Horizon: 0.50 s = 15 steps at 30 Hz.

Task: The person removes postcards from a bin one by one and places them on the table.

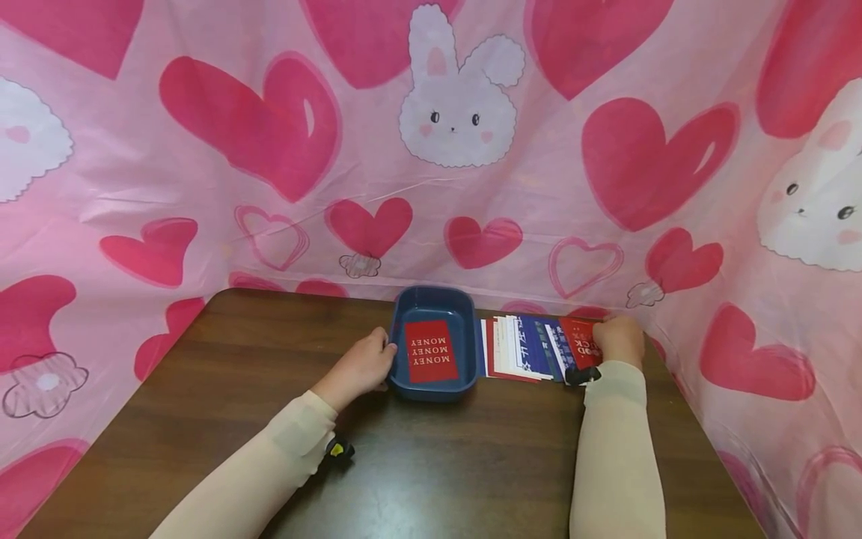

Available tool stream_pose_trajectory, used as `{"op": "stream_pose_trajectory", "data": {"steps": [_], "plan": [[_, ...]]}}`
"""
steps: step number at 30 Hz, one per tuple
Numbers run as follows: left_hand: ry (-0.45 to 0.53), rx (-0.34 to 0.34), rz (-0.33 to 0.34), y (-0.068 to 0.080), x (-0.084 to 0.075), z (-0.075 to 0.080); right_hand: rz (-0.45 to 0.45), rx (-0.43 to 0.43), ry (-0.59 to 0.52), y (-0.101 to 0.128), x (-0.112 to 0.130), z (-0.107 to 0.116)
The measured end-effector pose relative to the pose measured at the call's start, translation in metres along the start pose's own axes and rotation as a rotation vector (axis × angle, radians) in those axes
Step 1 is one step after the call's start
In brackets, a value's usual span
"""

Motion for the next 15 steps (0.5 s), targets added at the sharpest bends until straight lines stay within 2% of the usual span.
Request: {"op": "stream_pose_trajectory", "data": {"steps": [5, 11, 15], "plan": [[0.002, 0.006, -0.002, 0.001, -0.001, -0.001, 0.13, 0.024, -0.001, 0.011, 0.03, -0.002], [0.008, 0.014, 0.009, 0.002, -0.001, -0.001, 0.365, 0.023, 0.078, 0.03, 0.087, -0.012], [0.012, 0.016, 0.009, 0.003, -0.001, 0.0, 0.451, 0.079, 0.114, 0.047, 0.124, -0.027]]}}
Point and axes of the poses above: each hand's wrist, its own y-axis away from the middle knuckle, its own z-axis out of the back of the hand, x = y × z, the point moved 6 cm from there along -y, towards the middle knuckle, and after that the axes turned 8 degrees about x, right-handed, at the moved point
